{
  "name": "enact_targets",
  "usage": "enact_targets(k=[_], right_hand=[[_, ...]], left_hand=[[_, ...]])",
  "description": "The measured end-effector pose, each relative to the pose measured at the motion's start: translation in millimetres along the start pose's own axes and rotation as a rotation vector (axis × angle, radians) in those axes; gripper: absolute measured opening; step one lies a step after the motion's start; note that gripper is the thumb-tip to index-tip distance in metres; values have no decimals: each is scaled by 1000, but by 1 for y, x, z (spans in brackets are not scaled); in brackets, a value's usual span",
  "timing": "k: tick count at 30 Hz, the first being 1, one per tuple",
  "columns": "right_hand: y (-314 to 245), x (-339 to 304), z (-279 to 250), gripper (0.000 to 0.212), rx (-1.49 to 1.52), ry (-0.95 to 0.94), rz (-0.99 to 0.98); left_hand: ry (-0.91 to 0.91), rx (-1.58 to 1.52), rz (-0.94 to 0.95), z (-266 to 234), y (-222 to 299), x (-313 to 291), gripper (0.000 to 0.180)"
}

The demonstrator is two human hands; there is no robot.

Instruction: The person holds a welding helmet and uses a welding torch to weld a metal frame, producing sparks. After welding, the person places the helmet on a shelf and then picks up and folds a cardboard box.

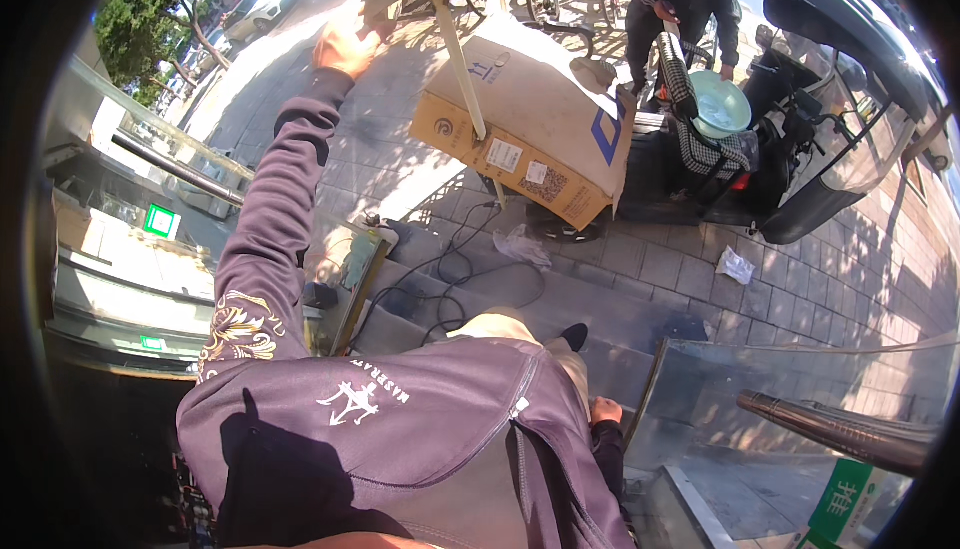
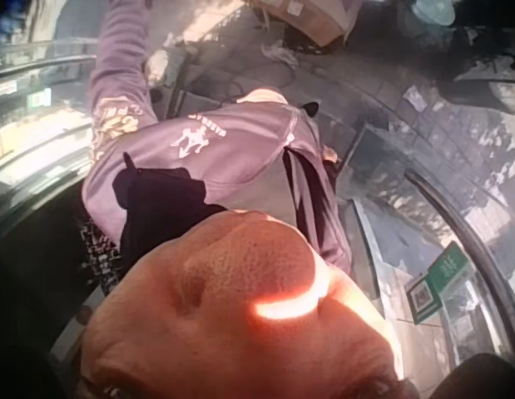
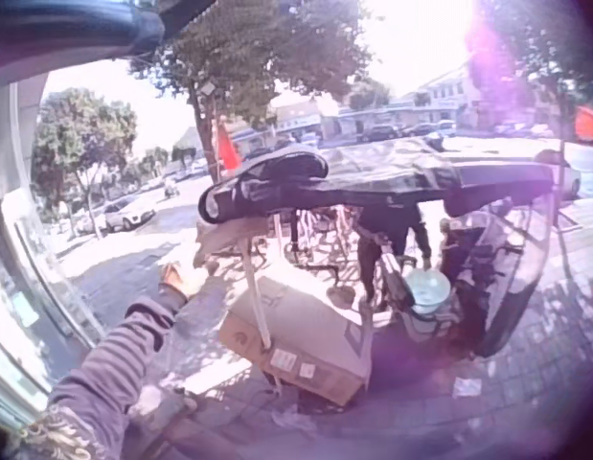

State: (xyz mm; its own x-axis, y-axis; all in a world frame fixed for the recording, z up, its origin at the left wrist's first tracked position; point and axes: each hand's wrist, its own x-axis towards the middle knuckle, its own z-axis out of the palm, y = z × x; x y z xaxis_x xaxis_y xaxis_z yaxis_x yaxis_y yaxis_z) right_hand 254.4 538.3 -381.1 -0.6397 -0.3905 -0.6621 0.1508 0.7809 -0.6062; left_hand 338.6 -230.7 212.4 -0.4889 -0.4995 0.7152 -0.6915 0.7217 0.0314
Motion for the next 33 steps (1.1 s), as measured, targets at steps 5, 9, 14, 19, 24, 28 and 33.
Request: enact_targets(k=[5, 9, 14, 19, 24, 28, 33], right_hand=[[-8, -4, -16, 28, -7, -142, 229], [-37, -12, -32, 19, 359, -57, 527], [-30, 17, -40, 20, 262, -84, 371], [-90, 35, -33, 24, 315, -40, 467], [-132, 45, -19, 30, 321, -12, 419], [-152, 36, -13, 30, 348, 68, 404], [-161, 18, -5, 31, 300, 78, 374]], left_hand=[[-43, 251, 154, 20, 22, 22, 63], [-52, 252, 42, 48, 20, 45, 59], [116, 296, 144, 68, -13, 58, 55], [116, 297, 201, 73, -29, 70, 50], [121, 264, 269, 80, -29, 85, 45], [63, 264, 315, 88, -73, 80, 41], [69, 279, 378, 96, -84, 87, 37]])
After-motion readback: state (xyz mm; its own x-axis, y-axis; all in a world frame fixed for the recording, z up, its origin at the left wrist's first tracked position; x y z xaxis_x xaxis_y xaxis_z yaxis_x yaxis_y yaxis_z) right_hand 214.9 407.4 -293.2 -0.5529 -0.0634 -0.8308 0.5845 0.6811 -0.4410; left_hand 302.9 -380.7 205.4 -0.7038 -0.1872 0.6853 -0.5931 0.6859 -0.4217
